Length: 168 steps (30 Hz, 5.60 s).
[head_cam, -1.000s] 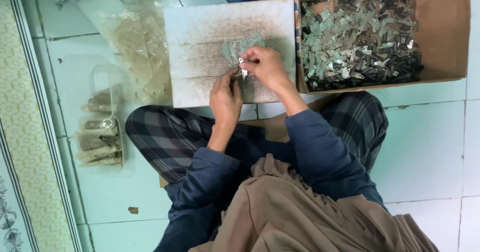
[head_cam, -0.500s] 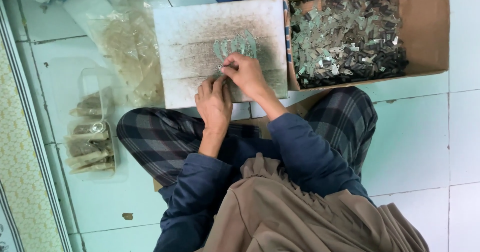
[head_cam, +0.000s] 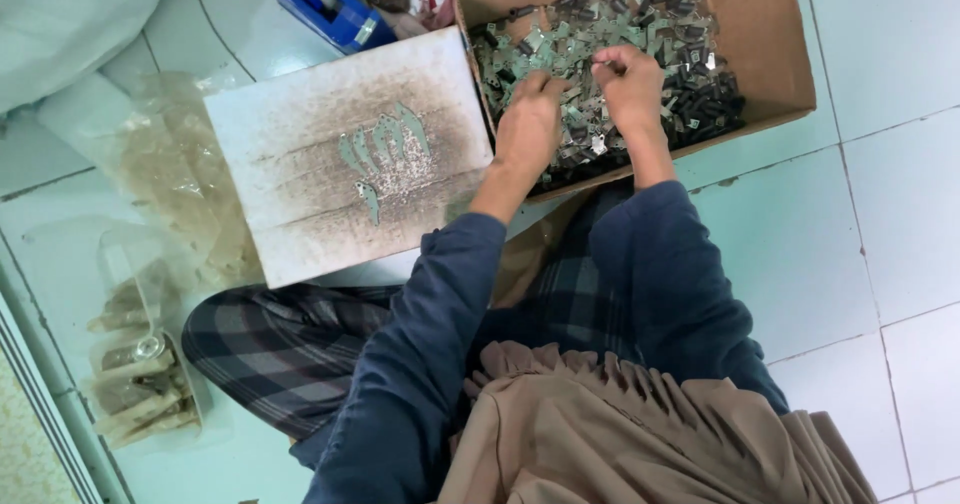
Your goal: Arranging small metal components from a cardboard box onto a white template board while sitting on the floor.
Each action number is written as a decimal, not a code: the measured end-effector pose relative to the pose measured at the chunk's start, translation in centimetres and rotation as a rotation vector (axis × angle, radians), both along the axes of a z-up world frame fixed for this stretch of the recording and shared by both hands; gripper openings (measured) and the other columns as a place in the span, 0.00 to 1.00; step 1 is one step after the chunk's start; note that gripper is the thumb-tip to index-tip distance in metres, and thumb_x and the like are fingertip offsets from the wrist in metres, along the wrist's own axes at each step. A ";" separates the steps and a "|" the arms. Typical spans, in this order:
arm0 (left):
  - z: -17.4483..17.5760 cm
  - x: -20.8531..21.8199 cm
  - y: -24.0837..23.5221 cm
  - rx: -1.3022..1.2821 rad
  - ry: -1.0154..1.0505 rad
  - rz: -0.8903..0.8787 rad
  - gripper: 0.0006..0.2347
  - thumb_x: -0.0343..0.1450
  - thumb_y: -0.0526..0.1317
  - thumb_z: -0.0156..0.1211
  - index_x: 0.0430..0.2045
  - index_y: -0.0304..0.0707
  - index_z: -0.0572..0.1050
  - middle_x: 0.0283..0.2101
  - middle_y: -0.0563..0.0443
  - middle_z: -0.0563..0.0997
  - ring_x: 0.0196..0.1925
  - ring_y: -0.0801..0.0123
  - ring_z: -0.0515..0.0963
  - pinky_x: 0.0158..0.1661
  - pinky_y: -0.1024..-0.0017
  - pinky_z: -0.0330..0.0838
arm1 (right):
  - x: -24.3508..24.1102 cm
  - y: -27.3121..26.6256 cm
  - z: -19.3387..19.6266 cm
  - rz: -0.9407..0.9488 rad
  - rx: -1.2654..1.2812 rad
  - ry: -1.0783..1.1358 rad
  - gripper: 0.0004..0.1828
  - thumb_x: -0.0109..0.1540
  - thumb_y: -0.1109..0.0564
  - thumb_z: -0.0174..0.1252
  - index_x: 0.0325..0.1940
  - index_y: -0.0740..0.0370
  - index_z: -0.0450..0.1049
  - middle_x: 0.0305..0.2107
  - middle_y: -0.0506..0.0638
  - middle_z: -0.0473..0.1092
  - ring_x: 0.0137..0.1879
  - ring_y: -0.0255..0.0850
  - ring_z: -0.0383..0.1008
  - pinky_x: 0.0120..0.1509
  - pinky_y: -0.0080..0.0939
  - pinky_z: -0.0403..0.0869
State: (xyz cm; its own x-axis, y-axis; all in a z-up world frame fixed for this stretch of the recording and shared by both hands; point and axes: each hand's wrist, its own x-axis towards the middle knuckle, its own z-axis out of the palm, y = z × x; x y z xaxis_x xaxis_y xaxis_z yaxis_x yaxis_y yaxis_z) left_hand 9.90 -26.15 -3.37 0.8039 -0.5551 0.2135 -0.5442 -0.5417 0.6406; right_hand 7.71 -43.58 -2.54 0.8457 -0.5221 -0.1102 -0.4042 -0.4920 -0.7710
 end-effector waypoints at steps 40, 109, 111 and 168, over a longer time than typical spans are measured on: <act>-2.1 -2.4 2.0 -0.153 -0.171 0.294 0.02 0.72 0.44 0.64 0.35 0.58 0.80 0.34 0.63 0.80 0.43 0.64 0.81 0.42 0.67 0.75 | -5.4 3.7 -0.4 0.209 0.069 -0.333 0.05 0.66 0.57 0.69 0.46 0.54 0.84 0.24 0.55 0.75 0.38 0.49 0.80 0.39 0.46 0.77; -5.6 -2.4 -1.6 0.101 0.081 0.144 0.14 0.76 0.38 0.53 0.56 0.45 0.75 0.61 0.46 0.72 0.68 0.52 0.67 0.58 0.46 0.74 | -1.6 -1.7 -7.0 0.501 -0.626 0.252 0.21 0.65 0.49 0.63 0.62 0.44 0.72 0.47 0.55 0.66 0.55 0.62 0.71 0.53 0.61 0.74; -4.9 -2.5 -1.7 -0.015 0.000 0.093 0.14 0.76 0.35 0.54 0.55 0.53 0.77 0.56 0.52 0.77 0.64 0.57 0.73 0.62 0.58 0.74 | -1.7 -2.2 -8.2 0.471 -0.709 0.166 0.13 0.65 0.51 0.63 0.52 0.54 0.78 0.44 0.57 0.68 0.51 0.63 0.73 0.50 0.61 0.76; -9.6 -0.6 -2.8 0.290 0.049 -0.039 0.08 0.74 0.39 0.58 0.45 0.46 0.78 0.55 0.47 0.70 0.62 0.48 0.73 0.53 0.47 0.73 | 3.0 -9.5 -12.3 -0.131 -0.161 0.184 0.05 0.63 0.52 0.63 0.40 0.43 0.84 0.35 0.52 0.78 0.40 0.54 0.80 0.35 0.52 0.79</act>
State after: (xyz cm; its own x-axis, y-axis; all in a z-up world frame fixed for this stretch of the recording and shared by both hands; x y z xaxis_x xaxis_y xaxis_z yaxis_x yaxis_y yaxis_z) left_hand 9.31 -28.93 -12.96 0.7864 -0.6177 0.0034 -0.5405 -0.6854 0.4879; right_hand 10.70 -53.06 -14.83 0.7434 -0.6487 -0.1626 -0.5983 -0.5365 -0.5951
